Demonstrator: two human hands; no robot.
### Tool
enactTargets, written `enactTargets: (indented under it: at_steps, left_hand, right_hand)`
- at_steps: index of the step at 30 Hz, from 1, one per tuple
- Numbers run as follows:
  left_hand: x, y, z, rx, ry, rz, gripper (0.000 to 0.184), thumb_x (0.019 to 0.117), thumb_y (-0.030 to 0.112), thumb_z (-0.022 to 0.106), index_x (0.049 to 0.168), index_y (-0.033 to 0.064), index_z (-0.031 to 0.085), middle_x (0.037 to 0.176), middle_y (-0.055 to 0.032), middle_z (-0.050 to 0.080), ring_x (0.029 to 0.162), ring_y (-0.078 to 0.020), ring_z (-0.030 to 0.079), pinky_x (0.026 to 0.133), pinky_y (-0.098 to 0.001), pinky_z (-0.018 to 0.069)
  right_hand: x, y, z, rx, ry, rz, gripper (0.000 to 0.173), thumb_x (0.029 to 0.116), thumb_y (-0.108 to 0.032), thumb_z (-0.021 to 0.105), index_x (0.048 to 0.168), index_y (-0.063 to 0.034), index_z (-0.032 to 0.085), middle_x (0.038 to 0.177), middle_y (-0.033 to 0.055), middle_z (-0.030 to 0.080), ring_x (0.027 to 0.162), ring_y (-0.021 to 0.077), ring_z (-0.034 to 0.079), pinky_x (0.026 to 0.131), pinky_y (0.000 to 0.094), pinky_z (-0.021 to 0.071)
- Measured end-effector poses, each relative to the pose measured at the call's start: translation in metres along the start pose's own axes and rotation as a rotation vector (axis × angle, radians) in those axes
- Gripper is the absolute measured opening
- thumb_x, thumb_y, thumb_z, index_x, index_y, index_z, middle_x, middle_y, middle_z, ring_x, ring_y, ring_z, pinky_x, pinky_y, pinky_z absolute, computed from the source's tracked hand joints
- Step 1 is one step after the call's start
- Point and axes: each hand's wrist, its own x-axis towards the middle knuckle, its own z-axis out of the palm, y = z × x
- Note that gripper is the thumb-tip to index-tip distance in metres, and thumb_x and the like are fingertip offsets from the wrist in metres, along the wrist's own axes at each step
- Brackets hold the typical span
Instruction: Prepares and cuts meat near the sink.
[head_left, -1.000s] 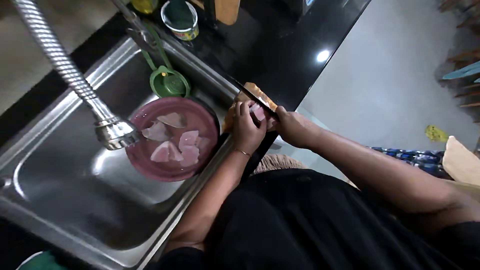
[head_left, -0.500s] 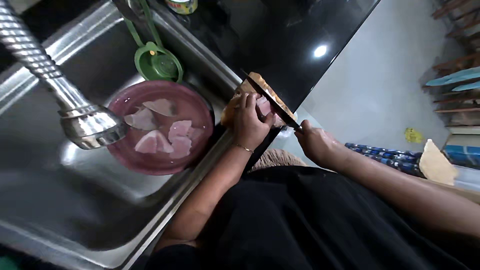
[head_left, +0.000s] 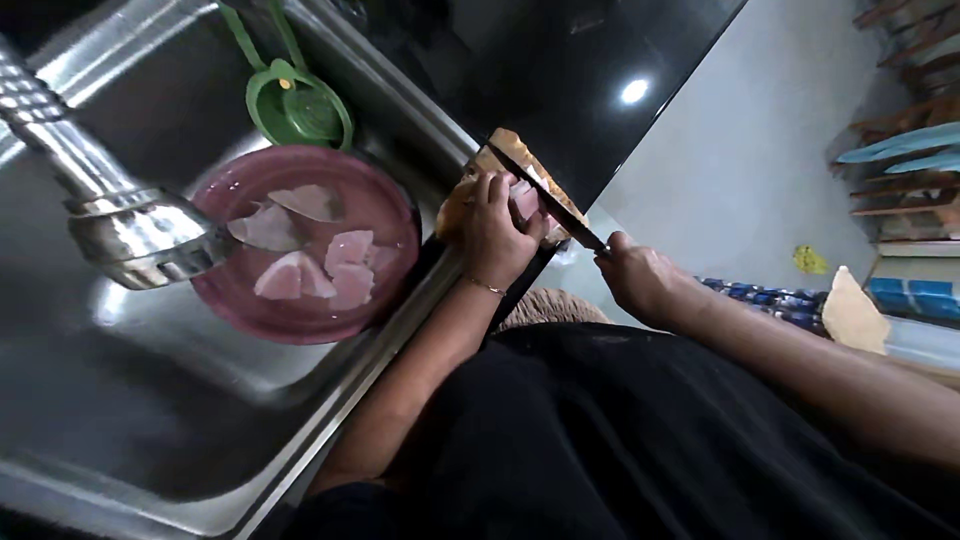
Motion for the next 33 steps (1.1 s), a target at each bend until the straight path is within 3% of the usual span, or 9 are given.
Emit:
enactTargets:
  at_steps: [4,11,13,19,23,29,33]
  left_hand:
    - [0.000,0.002,-0.002,0.031,-0.015,-0.016,0.058,0.0803,0.025,0.083,0.127,-0.0019,0.060,0.133,-0.0233,0.059,0.120,-0.0357,0.061,0.099,-0.0498,0.0518]
    - [0.006,0.001,-0.008,0.071,-0.032,-0.009,0.056,0.0809,0.020,0.082,0.127,-0.0034,0.060,0.132,-0.0239,0.060,0.122,-0.0358,0.060,0.103,-0.0495,0.0496]
    - [0.007,0.001,-0.009,0.086,-0.007,0.007,0.053,0.0822,0.021,0.079,0.126,-0.0038,0.061,0.130,-0.0236,0.061,0.120,-0.0359,0.062,0.102,-0.0493,0.0505]
    - [0.006,0.000,-0.005,0.077,0.006,0.018,0.053,0.0820,0.019,0.080,0.126,-0.0041,0.062,0.132,-0.0233,0.061,0.120,-0.0361,0.062,0.101,-0.0507,0.0513]
    - [0.008,0.003,-0.009,0.112,-0.042,0.007,0.055,0.0836,0.022,0.080,0.128,-0.0035,0.061,0.132,-0.0230,0.061,0.119,-0.0362,0.062,0.101,-0.0505,0.0507]
    - [0.006,0.006,-0.007,0.161,0.002,0.008,0.056,0.0825,0.022,0.081,0.127,-0.0045,0.061,0.128,-0.0238,0.062,0.116,-0.0367,0.063,0.098,-0.0509,0.0518]
    - [0.006,0.010,-0.002,0.191,0.043,0.008,0.054,0.0817,0.021,0.081,0.125,-0.0043,0.062,0.129,-0.0235,0.062,0.123,-0.0370,0.060,0.106,-0.0509,0.0472]
  right_hand:
    - [0.030,-0.010,0.015,0.089,0.117,-0.063,0.031,0.1124,-0.032,0.040,0.125,-0.0037,0.046,0.090,0.0187,0.066,0.089,0.0392,0.072,0.077,0.0557,0.0573]
    - [0.031,-0.020,0.000,0.050,0.151,-0.140,0.030,0.1119,-0.029,0.041,0.125,-0.0031,0.046,0.098,0.0207,0.066,0.096,0.0410,0.071,0.080,0.0570,0.0573]
    - [0.019,-0.010,0.002,0.057,0.210,-0.160,0.026,0.1097,-0.025,0.046,0.121,-0.0016,0.050,0.089,0.0203,0.066,0.086,0.0411,0.071,0.071,0.0573,0.0579]
    - [-0.019,0.024,0.011,0.000,0.043,-0.013,0.030,0.1121,-0.029,0.041,0.125,-0.0024,0.048,0.096,0.0207,0.065,0.095,0.0403,0.070,0.080,0.0559,0.0555]
    - [0.006,0.021,0.024,0.050,0.111,-0.040,0.031,0.1120,-0.029,0.040,0.126,-0.0018,0.047,0.095,0.0213,0.067,0.093,0.0417,0.071,0.078,0.0579,0.0573]
    - [0.034,-0.011,0.013,0.119,0.153,-0.099,0.028,0.1118,-0.027,0.041,0.127,-0.0036,0.046,0.104,0.0219,0.067,0.101,0.0412,0.070,0.081,0.0578,0.0568]
    - [0.039,-0.011,0.008,0.031,0.182,-0.168,0.027,0.1076,-0.016,0.049,0.130,-0.0017,0.042,0.107,0.0220,0.066,0.104,0.0410,0.070,0.083,0.0566,0.0578]
